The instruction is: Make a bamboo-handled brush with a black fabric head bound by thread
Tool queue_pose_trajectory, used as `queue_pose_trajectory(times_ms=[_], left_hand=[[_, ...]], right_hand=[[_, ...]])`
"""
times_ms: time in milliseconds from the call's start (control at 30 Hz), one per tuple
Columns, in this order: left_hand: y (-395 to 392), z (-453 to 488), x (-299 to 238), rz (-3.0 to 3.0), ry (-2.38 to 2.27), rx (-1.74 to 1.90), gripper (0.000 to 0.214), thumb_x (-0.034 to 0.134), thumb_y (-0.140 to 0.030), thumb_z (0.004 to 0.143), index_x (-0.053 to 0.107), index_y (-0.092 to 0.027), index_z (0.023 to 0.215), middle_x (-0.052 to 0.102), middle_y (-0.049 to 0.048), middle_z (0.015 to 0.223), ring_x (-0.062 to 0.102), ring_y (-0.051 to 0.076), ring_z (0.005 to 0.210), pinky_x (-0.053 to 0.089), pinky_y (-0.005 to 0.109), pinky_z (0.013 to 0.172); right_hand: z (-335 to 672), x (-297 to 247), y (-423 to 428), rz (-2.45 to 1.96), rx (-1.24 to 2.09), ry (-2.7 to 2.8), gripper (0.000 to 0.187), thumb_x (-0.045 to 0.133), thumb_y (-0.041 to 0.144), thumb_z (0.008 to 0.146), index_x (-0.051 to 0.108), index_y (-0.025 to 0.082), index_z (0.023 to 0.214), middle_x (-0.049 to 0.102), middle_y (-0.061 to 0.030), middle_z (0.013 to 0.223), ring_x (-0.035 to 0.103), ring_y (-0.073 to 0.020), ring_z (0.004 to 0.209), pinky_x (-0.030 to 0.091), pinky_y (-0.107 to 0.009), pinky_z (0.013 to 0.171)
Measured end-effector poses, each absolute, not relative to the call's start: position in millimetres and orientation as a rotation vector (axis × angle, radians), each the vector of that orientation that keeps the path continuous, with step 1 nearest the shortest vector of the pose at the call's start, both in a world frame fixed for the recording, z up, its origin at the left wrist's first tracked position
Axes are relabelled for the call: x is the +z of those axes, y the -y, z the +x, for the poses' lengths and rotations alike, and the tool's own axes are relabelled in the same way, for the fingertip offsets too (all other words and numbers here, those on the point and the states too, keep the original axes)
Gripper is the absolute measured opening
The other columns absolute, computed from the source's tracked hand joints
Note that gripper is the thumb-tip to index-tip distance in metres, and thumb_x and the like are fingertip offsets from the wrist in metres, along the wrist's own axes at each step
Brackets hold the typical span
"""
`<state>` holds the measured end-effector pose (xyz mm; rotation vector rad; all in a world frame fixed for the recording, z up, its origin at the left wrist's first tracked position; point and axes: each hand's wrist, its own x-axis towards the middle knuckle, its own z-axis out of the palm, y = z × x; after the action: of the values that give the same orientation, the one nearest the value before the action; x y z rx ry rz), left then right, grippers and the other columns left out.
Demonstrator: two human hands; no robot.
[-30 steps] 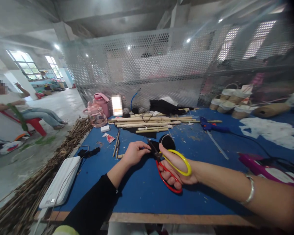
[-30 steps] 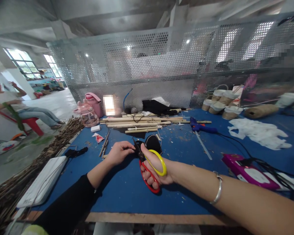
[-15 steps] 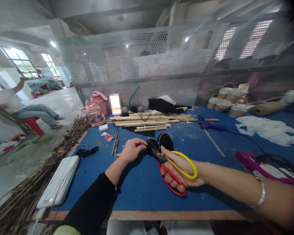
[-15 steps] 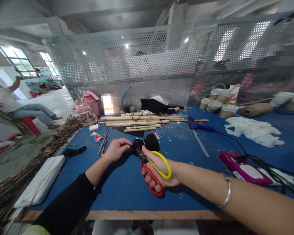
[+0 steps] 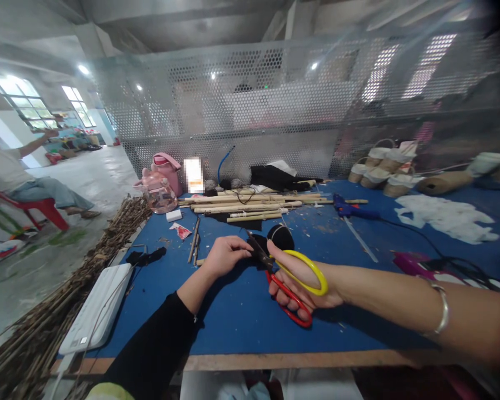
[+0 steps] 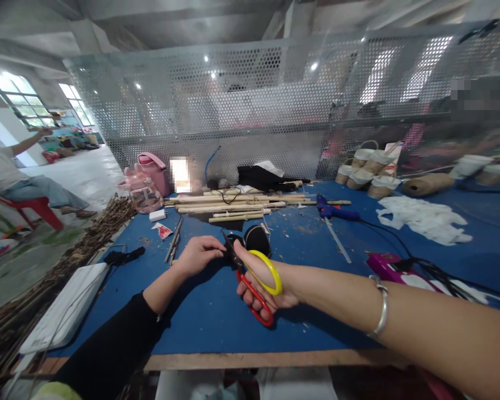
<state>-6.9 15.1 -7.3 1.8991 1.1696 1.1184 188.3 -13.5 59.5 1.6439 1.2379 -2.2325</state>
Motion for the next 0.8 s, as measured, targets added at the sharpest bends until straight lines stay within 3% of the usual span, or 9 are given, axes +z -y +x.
queue_pose_trajectory(times_ms=[200,333,433,600,800], left_hand=[[-15.8,-8.1,-7.0,1.849,-1.211,1.130,0.009,0.067,-0.018,0.068,0.073,-0.015,0.074,0.070,0.0056,0.077,0.062,0.016,0.072,0.048,0.028,0.074],[-16.9,-8.9,-8.0,1.821,-1.223,1.121,0.009,0.066,-0.016,0.067,0.073,-0.015,0.073,0.070,0.0052,0.077,0.063,0.016,0.073,0.048,0.029,0.075],[-16.2,-8.1,-8.7,1.851,-1.185,1.103,0.009,0.066,-0.016,0.068,0.073,-0.015,0.074,0.070,0.0049,0.077,0.063,0.016,0.073,0.048,0.028,0.074],[-13.3,-5.2,-6.0,1.837,-1.197,1.111,0.010,0.066,-0.014,0.068,0.073,-0.014,0.074,0.070,0.0054,0.076,0.062,0.015,0.072,0.047,0.027,0.072],[-14.6,-6.1,-5.5,1.830,-1.226,1.088,0.010,0.065,-0.015,0.069,0.073,-0.014,0.075,0.070,0.0052,0.077,0.062,0.015,0.072,0.047,0.027,0.073]], right_hand=[[187.2,48.5,15.9,1.760,-2.278,-1.171,0.075,0.022,0.091,0.058,0.039,0.018,0.066,0.031,0.0065,0.043,0.026,-0.0043,0.032,0.022,-0.012,0.026],[189.9,48.1,20.7,1.792,-2.269,-1.141,0.071,0.025,0.088,0.062,0.037,0.019,0.064,0.025,0.0081,0.043,0.021,-0.0023,0.031,0.014,-0.009,0.025],[188.8,49.9,19.4,1.750,-2.267,-1.172,0.070,0.020,0.087,0.066,0.036,0.019,0.064,0.026,0.0080,0.042,0.021,-0.0028,0.031,0.018,-0.010,0.025],[182.0,50.0,10.2,1.598,-2.305,-1.152,0.076,0.009,0.090,0.060,0.037,0.019,0.066,0.034,0.0050,0.042,0.031,-0.0077,0.033,0.031,-0.018,0.027],[184.4,45.4,13.6,1.693,-2.339,-1.143,0.070,0.021,0.088,0.063,0.036,0.019,0.065,0.026,0.0081,0.042,0.021,-0.0037,0.031,0.019,-0.011,0.025]])
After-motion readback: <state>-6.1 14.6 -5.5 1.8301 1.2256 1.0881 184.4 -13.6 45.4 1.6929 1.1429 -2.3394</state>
